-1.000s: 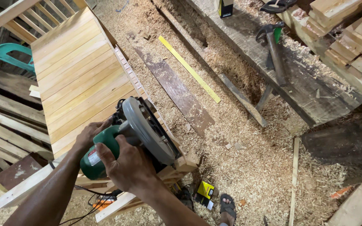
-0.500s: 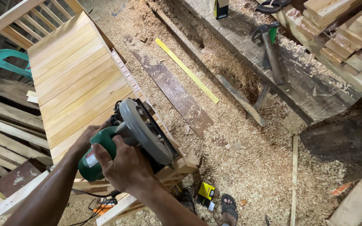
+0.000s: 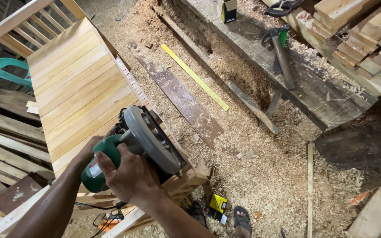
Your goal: The person measures and marks a wooden bed frame using a try square and pencil, then uses a circular saw to cut the wood along the marked lines. The person handles the try square, pencil, and circular saw while working on the bed frame in a woodworking shop.
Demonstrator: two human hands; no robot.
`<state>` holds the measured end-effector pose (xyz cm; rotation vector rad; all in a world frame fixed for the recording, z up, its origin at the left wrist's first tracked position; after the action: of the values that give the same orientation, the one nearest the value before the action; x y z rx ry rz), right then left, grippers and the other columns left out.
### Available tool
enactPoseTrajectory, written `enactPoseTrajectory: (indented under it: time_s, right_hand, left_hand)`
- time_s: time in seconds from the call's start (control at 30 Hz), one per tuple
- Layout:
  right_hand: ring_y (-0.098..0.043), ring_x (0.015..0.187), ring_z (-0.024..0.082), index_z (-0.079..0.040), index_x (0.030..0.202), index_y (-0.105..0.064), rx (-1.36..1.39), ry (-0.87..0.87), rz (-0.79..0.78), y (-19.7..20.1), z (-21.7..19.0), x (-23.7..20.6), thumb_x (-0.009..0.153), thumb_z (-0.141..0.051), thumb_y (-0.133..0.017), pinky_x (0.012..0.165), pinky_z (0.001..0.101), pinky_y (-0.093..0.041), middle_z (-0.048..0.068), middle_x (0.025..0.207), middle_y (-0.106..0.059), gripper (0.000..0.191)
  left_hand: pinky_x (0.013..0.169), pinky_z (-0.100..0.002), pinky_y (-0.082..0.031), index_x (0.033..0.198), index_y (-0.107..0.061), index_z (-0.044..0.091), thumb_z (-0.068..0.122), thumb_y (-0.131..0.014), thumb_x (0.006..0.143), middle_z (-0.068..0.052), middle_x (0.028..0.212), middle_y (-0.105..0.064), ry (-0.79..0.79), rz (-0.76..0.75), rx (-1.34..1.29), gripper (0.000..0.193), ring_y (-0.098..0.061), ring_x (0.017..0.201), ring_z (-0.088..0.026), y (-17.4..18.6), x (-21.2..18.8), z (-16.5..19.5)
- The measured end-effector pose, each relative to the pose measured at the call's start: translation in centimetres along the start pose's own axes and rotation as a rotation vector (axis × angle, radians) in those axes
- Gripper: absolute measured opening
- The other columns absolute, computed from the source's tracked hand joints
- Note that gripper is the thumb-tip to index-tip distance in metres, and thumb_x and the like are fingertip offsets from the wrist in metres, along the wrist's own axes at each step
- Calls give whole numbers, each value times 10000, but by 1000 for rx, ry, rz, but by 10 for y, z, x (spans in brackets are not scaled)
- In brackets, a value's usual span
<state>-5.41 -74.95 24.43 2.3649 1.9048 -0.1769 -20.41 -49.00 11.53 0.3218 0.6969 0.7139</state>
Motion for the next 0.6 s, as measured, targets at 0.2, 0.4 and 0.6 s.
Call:
enactPoseTrajectory:
  time_s: [0.2, 0.4, 0.6]
  right_hand:
    - [-725, 749, 298, -92, 1155, -561, 66, -26, -50, -5, 1, 3, 996, -605, -401, 736, 460, -595, 135, 776, -669, 560]
    - [-721, 776, 286, -87, 1200, -556, 48, -33, -44, -5, 0, 10, 1000, -597, -412, 761, 462, -581, 129, 783, -684, 566]
    - [-725, 779, 313, -63, 1182, -580, 59, 2, -36, -7, 3, 13, 990, -636, -406, 775, 475, -586, 140, 781, -684, 629]
  left_hand:
    - [573, -338, -522, 865, -723, -19, 541, -485, 1060, -52, 709, -647, 60, 28, 32, 639, -580, 630, -132, 3, -3, 0]
    - [601, -327, -557, 1005, -754, 24, 204, -607, 929, -44, 773, -720, -47, -27, 84, 245, -662, 667, -147, 6, 3, 4]
    - [605, -357, -542, 997, -753, -11, 183, -654, 928, -62, 813, -700, -99, -103, 62, 229, -640, 708, -163, 5, 4, 3]
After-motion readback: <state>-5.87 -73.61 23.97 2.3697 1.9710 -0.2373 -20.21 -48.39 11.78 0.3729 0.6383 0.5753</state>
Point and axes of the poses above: each hand's wrist, its own x-axis towards the middle knuckle, its own y-axis out of the back of the hand, z = x × y, the point moved 4 cm from there along x, towards the middle knuckle
